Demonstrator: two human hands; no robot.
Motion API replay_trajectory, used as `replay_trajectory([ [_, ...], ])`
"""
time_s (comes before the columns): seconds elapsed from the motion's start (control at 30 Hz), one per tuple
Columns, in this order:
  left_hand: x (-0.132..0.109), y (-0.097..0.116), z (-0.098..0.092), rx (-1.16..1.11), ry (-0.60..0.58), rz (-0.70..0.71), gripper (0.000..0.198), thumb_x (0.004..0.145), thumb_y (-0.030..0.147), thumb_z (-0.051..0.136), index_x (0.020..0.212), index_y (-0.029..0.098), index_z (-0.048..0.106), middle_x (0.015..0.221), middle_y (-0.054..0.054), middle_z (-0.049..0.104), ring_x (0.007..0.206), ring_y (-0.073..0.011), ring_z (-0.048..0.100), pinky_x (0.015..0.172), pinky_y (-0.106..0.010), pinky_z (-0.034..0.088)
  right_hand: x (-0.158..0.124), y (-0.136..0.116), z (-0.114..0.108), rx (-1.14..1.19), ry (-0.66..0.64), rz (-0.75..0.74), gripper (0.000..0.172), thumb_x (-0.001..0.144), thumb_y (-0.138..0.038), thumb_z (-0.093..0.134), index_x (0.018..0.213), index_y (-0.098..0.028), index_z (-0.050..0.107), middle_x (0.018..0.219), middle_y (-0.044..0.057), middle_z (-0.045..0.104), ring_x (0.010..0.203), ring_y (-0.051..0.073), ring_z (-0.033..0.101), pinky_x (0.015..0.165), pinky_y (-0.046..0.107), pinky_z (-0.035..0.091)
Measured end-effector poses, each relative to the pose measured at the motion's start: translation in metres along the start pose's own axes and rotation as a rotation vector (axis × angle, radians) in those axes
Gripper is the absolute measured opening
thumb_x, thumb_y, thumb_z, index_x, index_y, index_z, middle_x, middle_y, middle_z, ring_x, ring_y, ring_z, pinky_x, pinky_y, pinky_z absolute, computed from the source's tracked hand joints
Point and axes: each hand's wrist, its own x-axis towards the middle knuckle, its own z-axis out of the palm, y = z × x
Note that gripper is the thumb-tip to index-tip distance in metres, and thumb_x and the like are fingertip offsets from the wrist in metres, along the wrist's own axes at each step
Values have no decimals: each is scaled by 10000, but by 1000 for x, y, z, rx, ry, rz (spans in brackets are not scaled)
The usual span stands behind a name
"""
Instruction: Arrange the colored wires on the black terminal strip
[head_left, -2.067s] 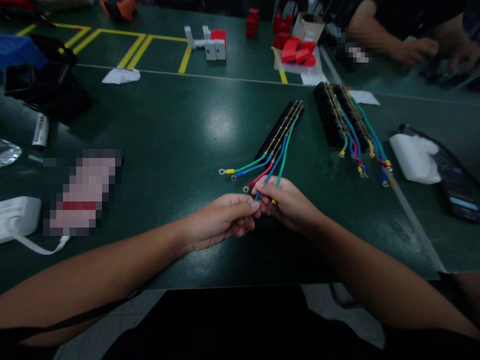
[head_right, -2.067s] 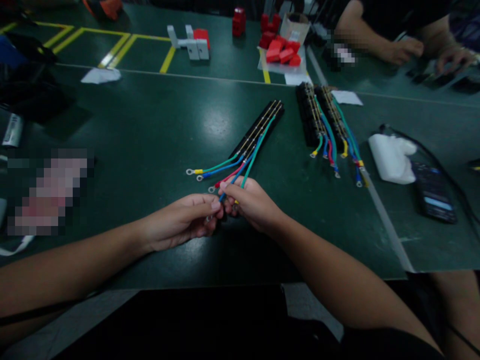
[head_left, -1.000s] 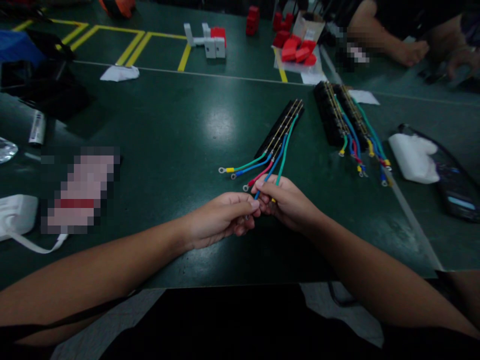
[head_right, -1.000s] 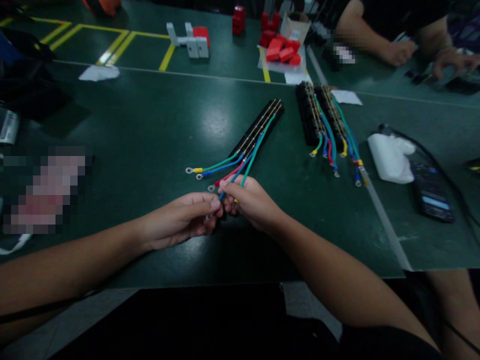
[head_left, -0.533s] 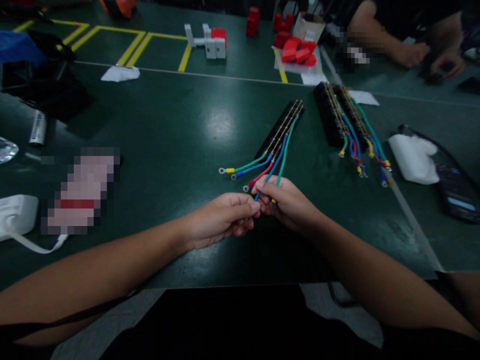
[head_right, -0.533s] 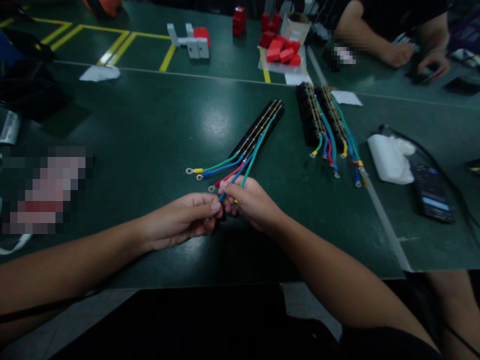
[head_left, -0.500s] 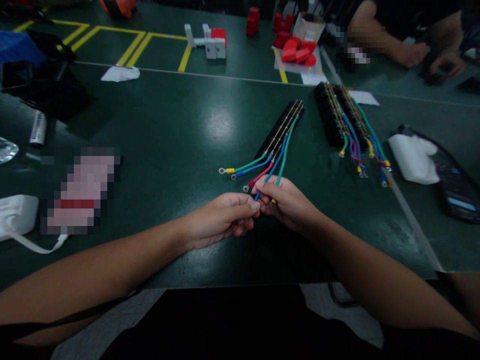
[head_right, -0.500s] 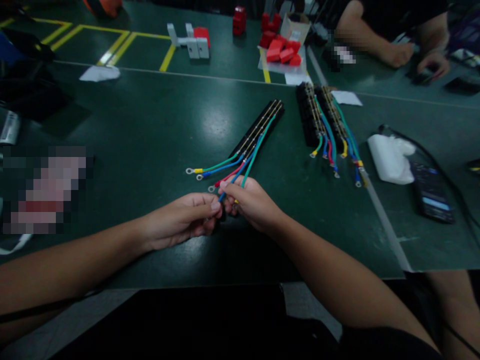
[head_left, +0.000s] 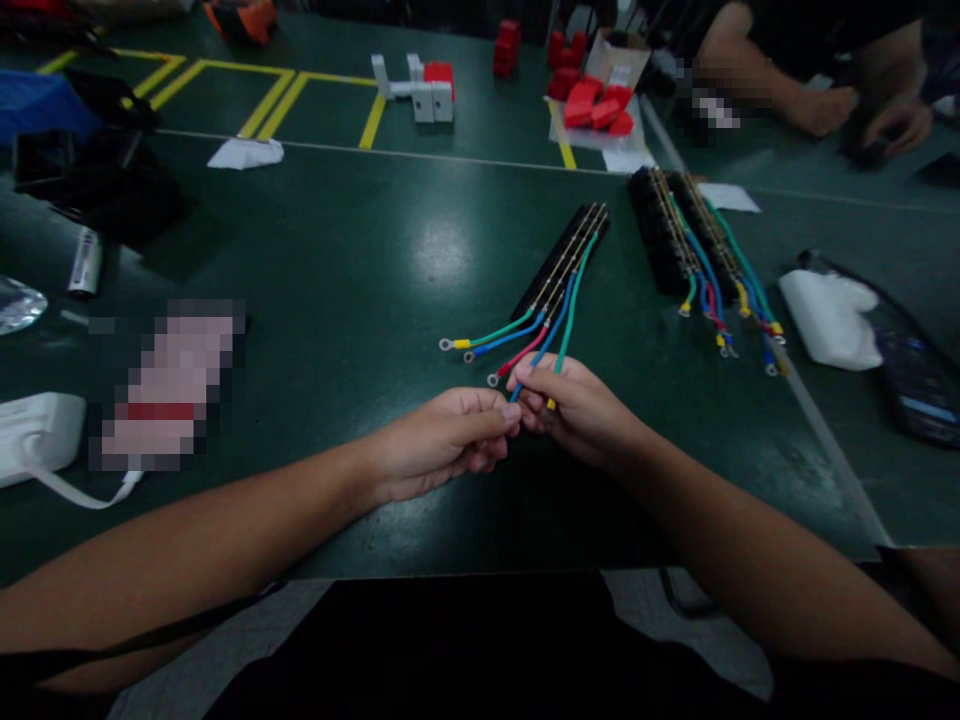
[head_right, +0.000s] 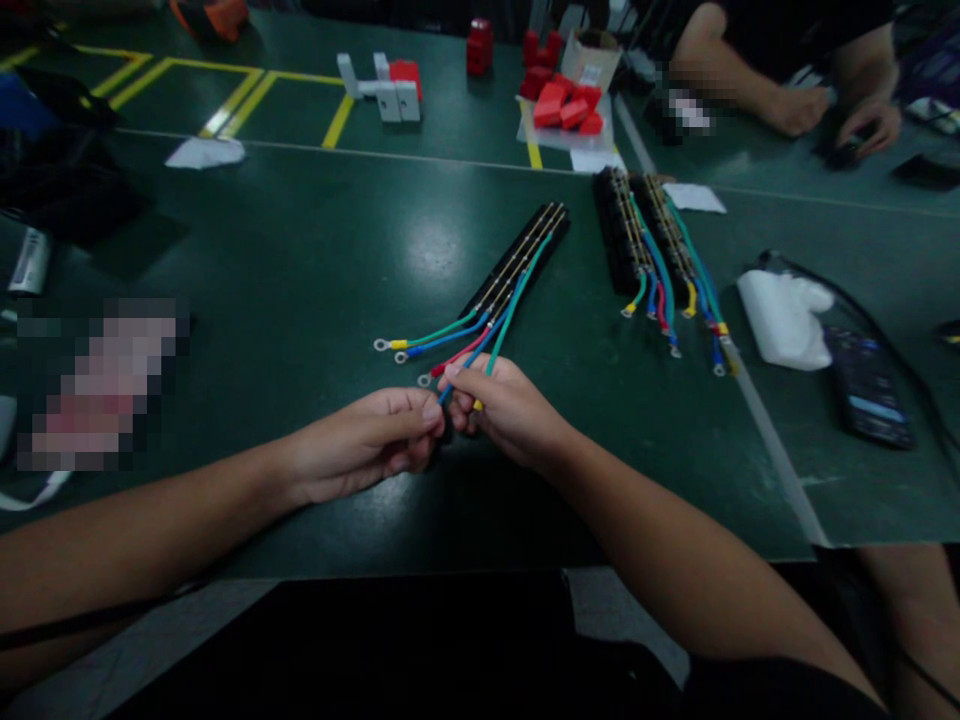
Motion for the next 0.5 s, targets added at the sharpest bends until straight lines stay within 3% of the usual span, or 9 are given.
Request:
replay_trajectory([
  [0.27,1,3,0,-74,-18,-17,192,850,290,688,867,102,658,720,-32,631,589,-61,558,500,-141,425,-1,-2,0,6,-55,13,233,871,-315,609,699,-162,571,509,-41,506,458,91,520,457,209,356],
  [0.5,1,0,-2,-39,-51,-7,192,860,283,690,904,99,656,756,-35,641,614,-54,556,518,-138,404,-2,-2,2,8,-2,-8,199,838,-313,646,725,-156,599,505,-61,466,443,84,501,443,207,350],
])
